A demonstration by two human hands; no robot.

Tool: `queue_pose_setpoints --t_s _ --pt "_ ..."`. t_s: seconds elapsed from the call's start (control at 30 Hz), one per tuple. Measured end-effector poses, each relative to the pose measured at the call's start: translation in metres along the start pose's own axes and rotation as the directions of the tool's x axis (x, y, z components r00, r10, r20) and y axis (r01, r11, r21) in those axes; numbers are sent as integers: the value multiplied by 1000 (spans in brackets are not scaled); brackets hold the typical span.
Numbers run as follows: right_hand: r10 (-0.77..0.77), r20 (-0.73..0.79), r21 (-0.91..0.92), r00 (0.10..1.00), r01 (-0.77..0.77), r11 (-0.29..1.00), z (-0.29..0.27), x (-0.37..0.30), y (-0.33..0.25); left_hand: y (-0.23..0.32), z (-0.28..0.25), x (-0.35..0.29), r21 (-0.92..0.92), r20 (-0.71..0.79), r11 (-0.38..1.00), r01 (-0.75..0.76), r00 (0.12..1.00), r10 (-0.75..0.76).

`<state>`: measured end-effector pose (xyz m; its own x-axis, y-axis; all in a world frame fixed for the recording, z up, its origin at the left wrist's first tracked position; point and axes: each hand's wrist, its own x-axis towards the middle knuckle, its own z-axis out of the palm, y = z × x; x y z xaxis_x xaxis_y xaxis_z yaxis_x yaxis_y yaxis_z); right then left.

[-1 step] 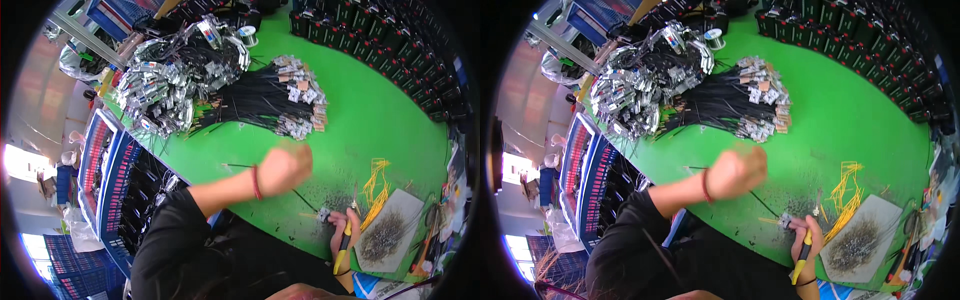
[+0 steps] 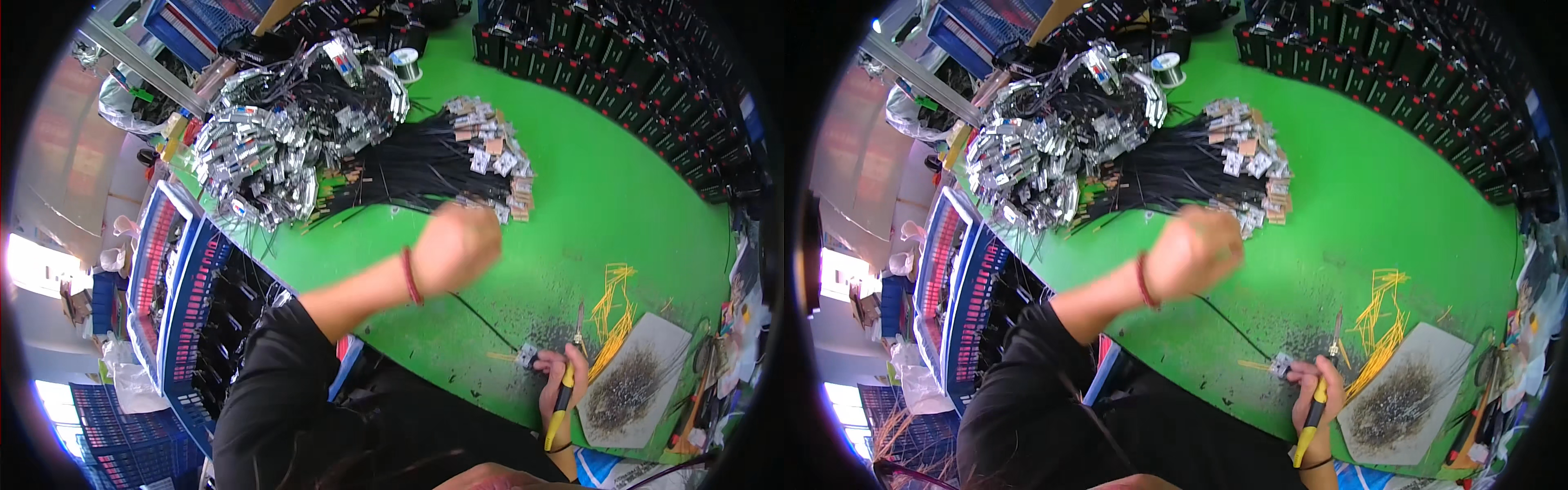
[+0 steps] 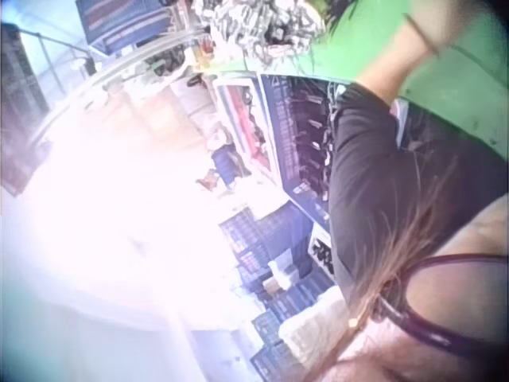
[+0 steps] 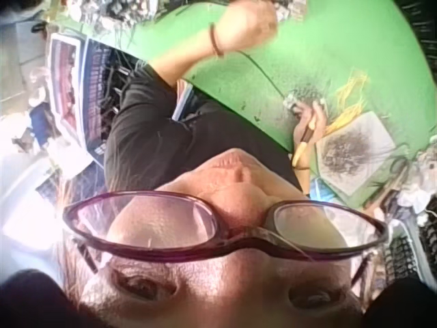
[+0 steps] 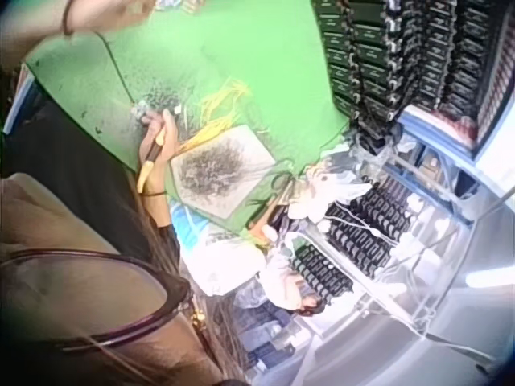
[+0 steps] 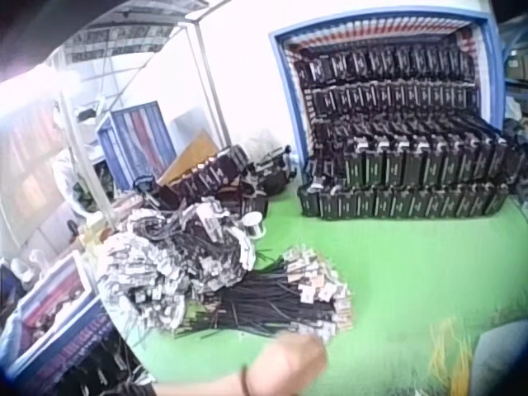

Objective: The person solders wires onto small circuit boards using a soldering iron, attaches them into plastic toy vehicle bodies, and places the assembled vehicle bodies into a crate.

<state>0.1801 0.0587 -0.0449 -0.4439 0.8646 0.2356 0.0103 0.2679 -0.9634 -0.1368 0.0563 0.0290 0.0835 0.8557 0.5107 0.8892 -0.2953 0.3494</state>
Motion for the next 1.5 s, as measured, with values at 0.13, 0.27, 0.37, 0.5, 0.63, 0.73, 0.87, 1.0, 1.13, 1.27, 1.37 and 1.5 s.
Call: queue_pose_setpoints --t_s 0.13,0.27,0.37,0.5,0.63,0.73,0.87,1.0,1.13,1.27,1.37,1.5 --pt "79 -44 72 996 -76 995 2 -1 4 -103 -41 70 200 -19 953 226 974 -227" --pt "61 -11 106 998 -60 993 1 5 8 -200 -63 124 524 55 789 320 912 -407" --pt "135 -30 139 990 -130 982 -1 3 6 -262 -74 174 607 -206 651 457 881 -426" --pt "147 -42 123 988 -141 982 -4 -2 6 -342 -85 222 578 -311 276 768 520 -796" --pt "183 -20 136 983 -178 975 -2 8 1 -377 -75 223 721 -18 343 602 511 -860" --pt "154 0 113 988 -153 982 -4 11 0 -378 -70 213 537 -203 431 725 606 -769" --pt "179 -24 149 984 -173 973 -4 7 0 -388 -60 228 480 -230 594 646 746 -625" --pt "166 -7 115 986 -164 980 -5 4 1 -388 -106 254 132 -444 776 617 737 -510" --pt "154 -9 135 988 -151 979 -3 8 -2 -329 -154 251 -737 -74 528 421 727 -683" --pt "159 -44 114 986 -153 982 -2 5 -2 -162 -109 215 -145 -280 969 198 932 -233" --pt "49 -62 97 997 -43 994 -4 -1 6 -50 -72 168 -48 -260 984 -170 954 152" --pt "-168 -328 -69 930 154 986 -8 -1 6 15 -2 108 23 39 945 -328 944 327"
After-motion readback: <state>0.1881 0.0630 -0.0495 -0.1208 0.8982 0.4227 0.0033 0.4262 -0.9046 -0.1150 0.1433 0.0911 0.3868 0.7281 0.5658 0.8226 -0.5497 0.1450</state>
